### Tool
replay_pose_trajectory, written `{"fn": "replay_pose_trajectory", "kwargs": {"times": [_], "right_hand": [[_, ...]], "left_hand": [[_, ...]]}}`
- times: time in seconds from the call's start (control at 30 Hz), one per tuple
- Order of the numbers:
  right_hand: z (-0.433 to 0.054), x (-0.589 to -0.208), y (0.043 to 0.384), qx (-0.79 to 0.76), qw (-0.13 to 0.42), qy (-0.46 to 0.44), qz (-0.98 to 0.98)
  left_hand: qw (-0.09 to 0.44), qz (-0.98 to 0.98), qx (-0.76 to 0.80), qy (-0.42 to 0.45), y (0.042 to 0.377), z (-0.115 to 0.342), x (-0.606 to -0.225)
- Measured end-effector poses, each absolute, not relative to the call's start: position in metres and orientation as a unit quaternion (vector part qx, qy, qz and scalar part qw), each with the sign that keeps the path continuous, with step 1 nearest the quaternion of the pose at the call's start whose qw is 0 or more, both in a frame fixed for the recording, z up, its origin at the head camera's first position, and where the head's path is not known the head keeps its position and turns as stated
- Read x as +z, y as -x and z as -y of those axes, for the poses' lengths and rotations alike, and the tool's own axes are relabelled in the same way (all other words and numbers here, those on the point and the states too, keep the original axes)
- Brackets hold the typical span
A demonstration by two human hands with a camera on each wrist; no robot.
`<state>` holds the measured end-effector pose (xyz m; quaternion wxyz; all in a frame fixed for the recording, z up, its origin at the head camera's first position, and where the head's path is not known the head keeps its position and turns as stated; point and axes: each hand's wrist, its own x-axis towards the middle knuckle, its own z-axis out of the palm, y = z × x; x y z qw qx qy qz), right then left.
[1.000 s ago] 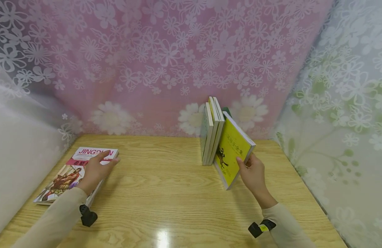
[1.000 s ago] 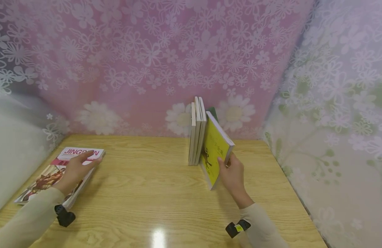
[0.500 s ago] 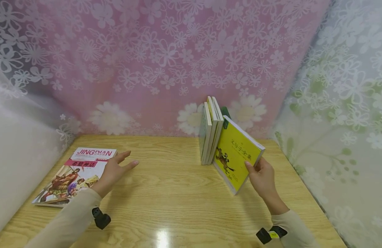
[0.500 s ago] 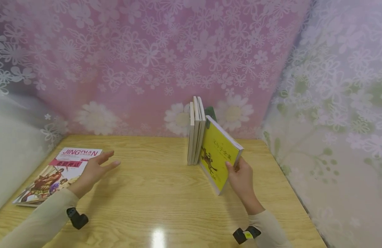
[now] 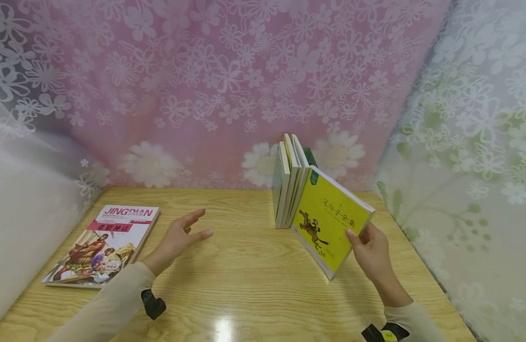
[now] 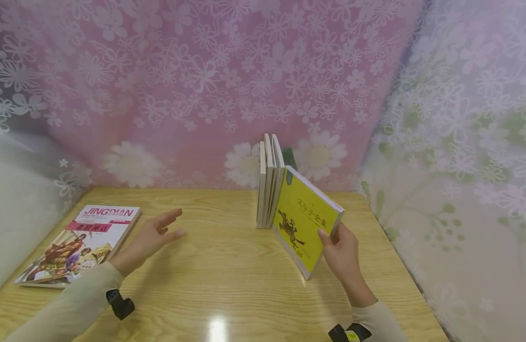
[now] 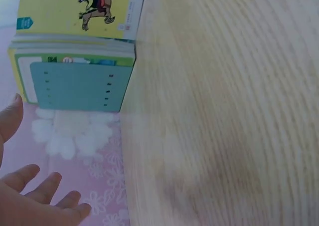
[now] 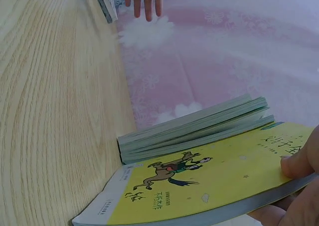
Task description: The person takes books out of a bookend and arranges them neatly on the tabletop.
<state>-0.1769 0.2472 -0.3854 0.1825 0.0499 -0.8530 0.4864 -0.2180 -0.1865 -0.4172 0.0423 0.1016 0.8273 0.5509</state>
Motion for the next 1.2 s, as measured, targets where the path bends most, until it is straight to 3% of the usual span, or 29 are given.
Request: {"fn": "replay_pose_trajectory", "kwargs": {"times": [0.53, 1.2], "right_hand": [[-0.249, -0.376, 0.149, 0.485, 0.151, -0.060, 0.859], [-0.222, -0.373, 0.152, 0.561, 0.086, -0.125, 0.814]], "left_hand": [[0.065, -0.795, 0.580, -0.164, 0.215, 0.163, -0.422], [0.100, -0.733, 0.637, -0.216, 0.222, 0.115, -0.426]]}}
